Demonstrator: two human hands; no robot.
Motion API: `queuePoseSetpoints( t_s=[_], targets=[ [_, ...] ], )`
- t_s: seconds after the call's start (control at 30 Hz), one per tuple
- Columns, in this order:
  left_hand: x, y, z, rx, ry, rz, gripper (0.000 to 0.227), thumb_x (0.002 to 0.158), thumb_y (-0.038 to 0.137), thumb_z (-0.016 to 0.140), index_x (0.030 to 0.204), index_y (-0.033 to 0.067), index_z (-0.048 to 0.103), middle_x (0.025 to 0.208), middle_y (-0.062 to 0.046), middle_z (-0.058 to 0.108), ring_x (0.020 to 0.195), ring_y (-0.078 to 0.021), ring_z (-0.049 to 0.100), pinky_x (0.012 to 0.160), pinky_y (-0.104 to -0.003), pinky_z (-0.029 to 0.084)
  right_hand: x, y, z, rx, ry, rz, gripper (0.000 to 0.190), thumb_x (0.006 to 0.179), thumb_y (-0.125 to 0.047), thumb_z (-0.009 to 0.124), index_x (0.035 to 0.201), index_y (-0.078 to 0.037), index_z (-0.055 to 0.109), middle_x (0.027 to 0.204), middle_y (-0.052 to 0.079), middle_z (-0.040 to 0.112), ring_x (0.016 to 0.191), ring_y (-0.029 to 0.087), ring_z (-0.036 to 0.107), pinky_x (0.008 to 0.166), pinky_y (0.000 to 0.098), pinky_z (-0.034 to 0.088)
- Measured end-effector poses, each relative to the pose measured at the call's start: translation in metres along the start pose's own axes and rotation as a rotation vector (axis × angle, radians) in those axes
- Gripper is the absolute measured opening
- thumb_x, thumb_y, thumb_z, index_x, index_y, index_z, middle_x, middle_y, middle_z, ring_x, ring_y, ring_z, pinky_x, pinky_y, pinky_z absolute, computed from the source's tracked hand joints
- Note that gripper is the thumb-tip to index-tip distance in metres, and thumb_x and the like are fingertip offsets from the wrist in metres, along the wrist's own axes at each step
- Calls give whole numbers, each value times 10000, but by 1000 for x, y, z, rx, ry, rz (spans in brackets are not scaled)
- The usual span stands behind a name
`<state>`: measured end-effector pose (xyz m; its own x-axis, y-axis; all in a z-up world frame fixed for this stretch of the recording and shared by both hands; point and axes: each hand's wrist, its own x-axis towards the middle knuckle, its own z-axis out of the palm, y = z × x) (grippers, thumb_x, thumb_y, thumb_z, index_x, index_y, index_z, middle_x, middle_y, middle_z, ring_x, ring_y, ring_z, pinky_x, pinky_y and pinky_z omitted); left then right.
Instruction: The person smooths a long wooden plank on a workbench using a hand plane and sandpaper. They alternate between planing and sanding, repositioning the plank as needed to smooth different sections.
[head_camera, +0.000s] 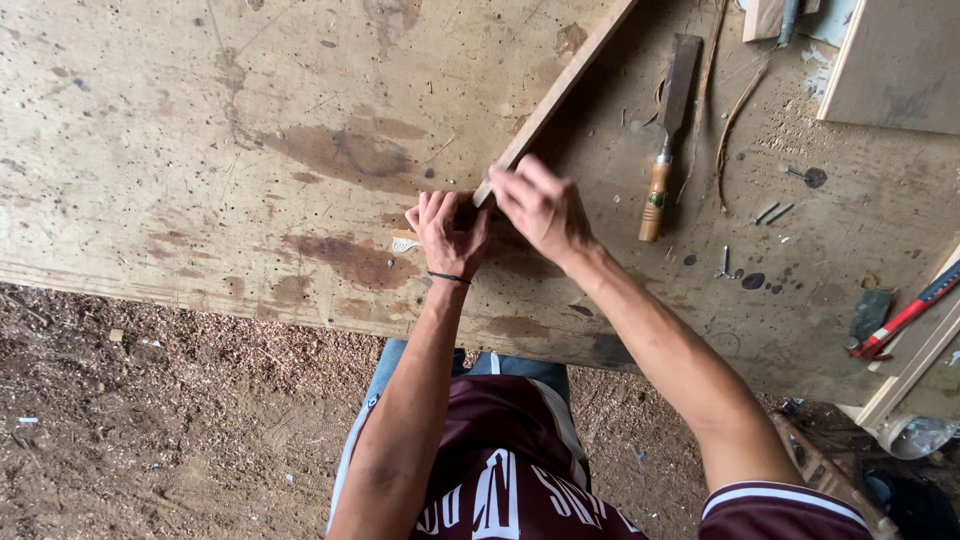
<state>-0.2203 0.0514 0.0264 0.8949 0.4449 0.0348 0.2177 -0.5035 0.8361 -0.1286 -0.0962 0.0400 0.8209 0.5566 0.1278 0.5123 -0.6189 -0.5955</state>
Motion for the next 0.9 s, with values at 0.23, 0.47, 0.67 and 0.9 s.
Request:
queuePoseSetpoints(
  t_s=[0.23, 0.47, 0.67, 0.9],
  targets=[
    [1, 1, 2, 26, 10, -10, 234, 790, 258, 864, 910, 133, 706, 874, 15, 662, 904, -197, 566, 890, -373, 339, 4, 16, -6, -94, 82, 62, 71, 1010, -98, 760, 1074, -70, 770, 811, 57, 609, 571, 95, 563, 428, 191, 471],
    [2, 4, 0, -7, 7, -16, 230, 794, 252, 859, 926, 133, 712, 875, 19, 664, 898, -187, 569, 885, -367, 335, 14, 17, -19, -93, 129, 80, 149, 988, -100, 755, 1135, -75, 755, 836, 43, 645, 589, 102, 570, 463, 217, 488],
    [2, 2, -2, -22, -14, 8, 227, 785, 225, 825, 953, 123, 711, 905, 0, 654, 925, -201, 564, 905, -371, 332, 3, 2, 1, 35, 48, -71, 74, 1011, -79, 757, 1084, -71, 771, 798, 78, 639, 579, 94, 609, 430, 181, 473],
    [0, -2, -2, -31, -29, 4, 265, 742, 199, 810, 963, 104, 699, 932, -23, 647, 945, -214, 557, 904, -377, 330, -4, -6, 5, 8, -41, -40, 95, 988, -72, 745, 1071, -56, 788, 780, 70, 630, 514, 91, 571, 386, 176, 451]
  ],
)
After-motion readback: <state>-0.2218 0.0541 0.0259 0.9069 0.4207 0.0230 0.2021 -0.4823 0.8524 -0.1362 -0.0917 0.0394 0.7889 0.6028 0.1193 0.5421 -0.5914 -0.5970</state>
